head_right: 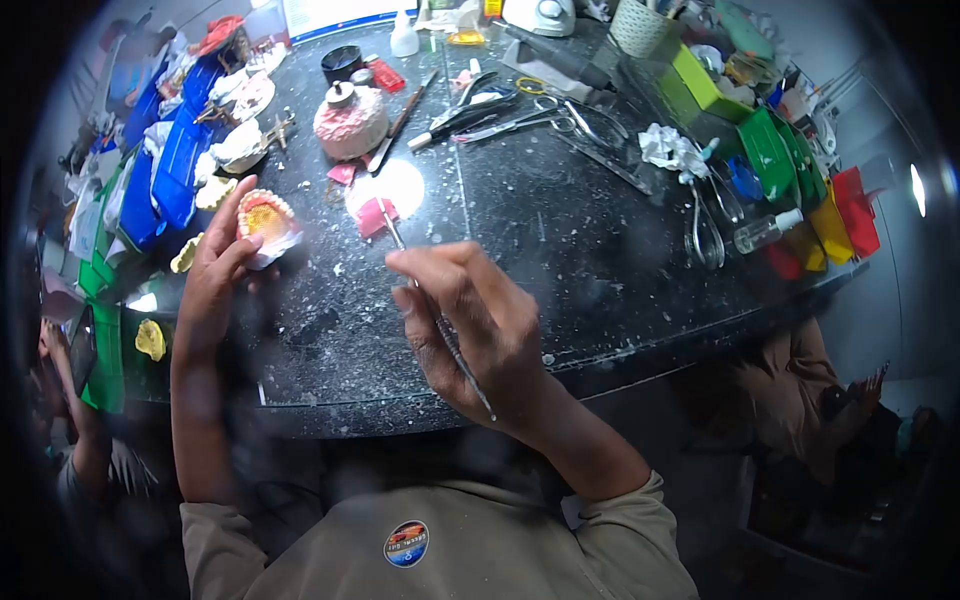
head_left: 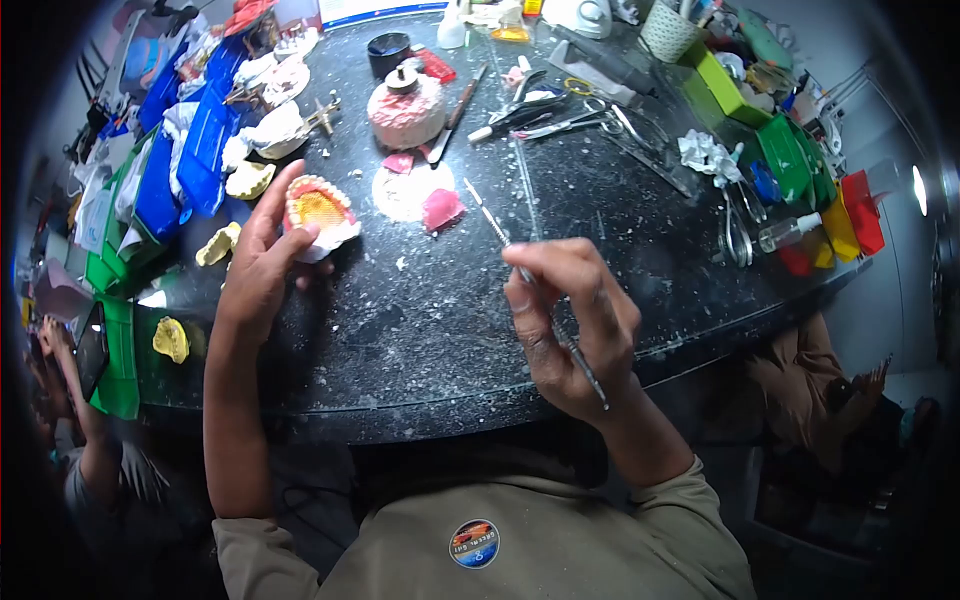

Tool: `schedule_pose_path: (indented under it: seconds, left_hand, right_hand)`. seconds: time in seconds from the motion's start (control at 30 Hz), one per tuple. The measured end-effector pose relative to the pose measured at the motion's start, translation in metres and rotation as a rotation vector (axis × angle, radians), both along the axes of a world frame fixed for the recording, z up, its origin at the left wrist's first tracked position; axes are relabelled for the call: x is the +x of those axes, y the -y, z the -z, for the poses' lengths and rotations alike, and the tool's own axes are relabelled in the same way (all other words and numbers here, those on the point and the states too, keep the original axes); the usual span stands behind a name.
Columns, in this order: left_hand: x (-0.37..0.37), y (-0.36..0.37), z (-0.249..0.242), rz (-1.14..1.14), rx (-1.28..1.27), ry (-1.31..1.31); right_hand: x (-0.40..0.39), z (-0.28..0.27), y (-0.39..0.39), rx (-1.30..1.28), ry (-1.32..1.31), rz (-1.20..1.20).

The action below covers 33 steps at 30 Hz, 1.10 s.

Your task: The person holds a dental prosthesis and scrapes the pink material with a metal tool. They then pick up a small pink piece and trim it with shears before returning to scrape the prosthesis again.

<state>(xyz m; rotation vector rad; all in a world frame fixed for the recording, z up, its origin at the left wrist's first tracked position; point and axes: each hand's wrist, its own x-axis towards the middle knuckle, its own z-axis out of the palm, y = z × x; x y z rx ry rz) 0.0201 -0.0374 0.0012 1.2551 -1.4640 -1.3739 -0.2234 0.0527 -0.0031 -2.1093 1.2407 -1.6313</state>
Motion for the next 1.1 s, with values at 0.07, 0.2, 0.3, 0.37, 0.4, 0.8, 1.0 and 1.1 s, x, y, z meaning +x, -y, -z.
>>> schedule_pose_path:
  seconds: [0.07,0.2,0.3,0.37,0.4,0.8,1.0,1.1]
  left_hand:
    - [0.008,0.001,0.0,-0.08,-0.154,0.205]
    - [-0.007,-0.015,-0.012,-0.336,-0.644,0.689]
    - [-0.034,-0.039,-0.028,-0.165,-0.469,0.343]
    - [-0.049,-0.052,-0.029,0.205,-0.228,-0.153]
    - [-0.065,-0.061,-0.03,0.216,-0.14,-0.3]
    - [-0.073,-0.03,-0.031,0.117,-0.157,-0.304]
    - [-0.076,-0.036,-0.017,0.231,-0.026,-0.252]
    - [-0.068,-0.04,-0.01,0.245,0.041,-0.267]
  right_hand:
    - [-0.007,0.006,-0.008,-0.047,-0.03,0.015]
    - [-0.013,-0.006,-0.02,-0.061,0.012,0.03]
    - [-0.007,-0.009,-0.013,-0.2,0.039,-0.099]
    - [0.006,-0.009,-0.01,-0.269,0.074,-0.123]
    - [0.011,-0.008,-0.009,-0.256,0.062,-0.144]
    - [-0.097,-0.035,0.006,0.118,-0.303,0.266]
    - [-0.177,0.01,0.071,0.373,-0.623,0.438]
    - [-0.18,0.016,0.083,0.362,-0.759,0.426]
